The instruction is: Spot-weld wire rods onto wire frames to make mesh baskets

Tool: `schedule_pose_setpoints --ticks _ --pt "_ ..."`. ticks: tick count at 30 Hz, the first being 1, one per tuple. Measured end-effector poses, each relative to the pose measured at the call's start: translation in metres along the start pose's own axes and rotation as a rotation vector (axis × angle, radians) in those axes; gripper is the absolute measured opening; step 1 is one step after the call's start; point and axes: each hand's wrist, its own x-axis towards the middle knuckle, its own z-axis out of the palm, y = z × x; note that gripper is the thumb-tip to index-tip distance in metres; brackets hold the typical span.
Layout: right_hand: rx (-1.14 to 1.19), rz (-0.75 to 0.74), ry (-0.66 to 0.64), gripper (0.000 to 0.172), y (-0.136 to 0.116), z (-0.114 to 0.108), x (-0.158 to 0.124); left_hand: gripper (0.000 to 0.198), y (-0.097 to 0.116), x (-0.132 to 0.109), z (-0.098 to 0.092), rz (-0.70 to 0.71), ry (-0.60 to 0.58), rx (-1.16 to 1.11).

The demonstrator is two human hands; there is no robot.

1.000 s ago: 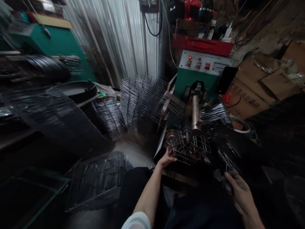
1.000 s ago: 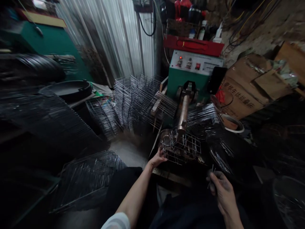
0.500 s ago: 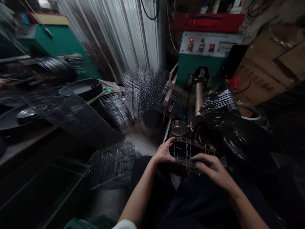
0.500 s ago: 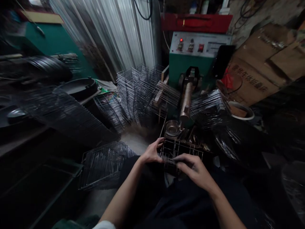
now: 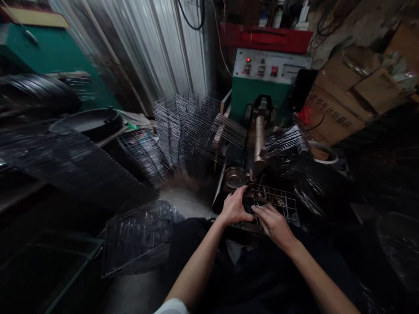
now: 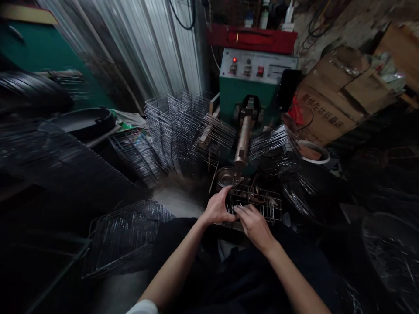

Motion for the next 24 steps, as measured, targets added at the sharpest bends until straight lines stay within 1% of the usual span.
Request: schedule_pose_setpoints --ticks 4,8,15,19,24 --pt "0.044 0.031 0.027 0.041 0.007 0.002 0.008 0.114 -0.005 0.010 0.001 0.013 0.002 -0.024" --pt "0.058 0.082 0.024 0.040 0.014 0.005 0.014 0.114 -0.008 0.021 0.001 0.031 0.011 -0.073" --pt "0.047 0.103 0.001 0.040 0.019 0.002 0.022 0.114 -0.010 0.026 -0.001 -0.022 0.012 -0.174" --pt "0.041 0.094 0.013 0.039 0.020 0.001 0.027 0.115 -0.012 0.030 -0.002 0.001 0.007 -0.162" --pt "0.049 0.103 0.014 0.036 0.025 0.005 0.028 0.113 -0.013 0.036 -0.004 0.034 0.023 -0.127"
